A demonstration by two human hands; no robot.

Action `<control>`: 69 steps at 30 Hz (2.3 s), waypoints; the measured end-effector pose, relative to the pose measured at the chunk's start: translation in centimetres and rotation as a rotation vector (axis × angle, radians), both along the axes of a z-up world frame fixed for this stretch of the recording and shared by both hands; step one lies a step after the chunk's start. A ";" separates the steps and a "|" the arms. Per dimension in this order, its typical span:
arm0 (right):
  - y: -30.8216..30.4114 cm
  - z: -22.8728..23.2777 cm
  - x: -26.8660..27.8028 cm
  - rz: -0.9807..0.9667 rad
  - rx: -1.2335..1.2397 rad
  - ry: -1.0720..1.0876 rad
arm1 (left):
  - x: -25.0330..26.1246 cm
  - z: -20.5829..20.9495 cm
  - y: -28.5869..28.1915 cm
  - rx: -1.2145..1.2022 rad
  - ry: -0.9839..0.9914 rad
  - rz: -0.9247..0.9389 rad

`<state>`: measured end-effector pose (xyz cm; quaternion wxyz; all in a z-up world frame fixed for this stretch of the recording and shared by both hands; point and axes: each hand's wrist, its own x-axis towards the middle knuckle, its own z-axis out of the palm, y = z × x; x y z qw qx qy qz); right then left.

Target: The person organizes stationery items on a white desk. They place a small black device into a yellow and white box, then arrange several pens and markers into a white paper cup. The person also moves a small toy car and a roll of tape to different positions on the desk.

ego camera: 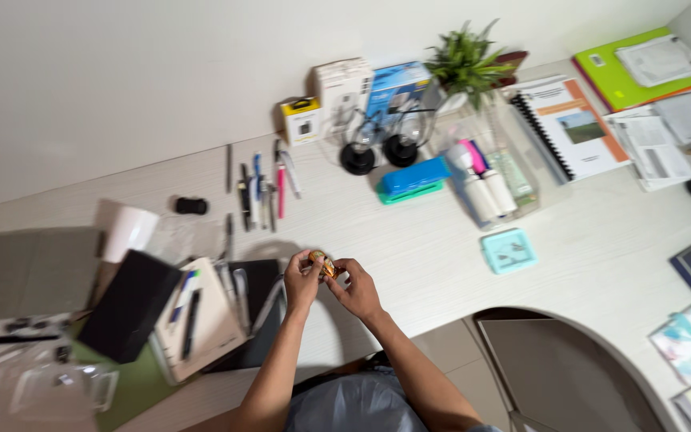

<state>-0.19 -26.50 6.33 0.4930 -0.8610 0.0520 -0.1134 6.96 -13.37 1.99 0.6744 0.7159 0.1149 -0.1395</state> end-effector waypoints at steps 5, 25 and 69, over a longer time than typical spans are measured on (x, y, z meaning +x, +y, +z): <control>-8.9 -0.8 -2.7 -0.083 -0.075 0.046 | -2.5 -2.0 -9.3 0.033 -0.009 -0.110; -26.1 -5.2 -4.1 -0.443 -0.349 -0.036 | -7.1 -3.5 -25.8 0.602 -0.524 -0.681; -29.5 1.5 1.2 -0.531 0.134 -0.228 | -1.0 3.5 -33.3 0.179 -0.856 -0.452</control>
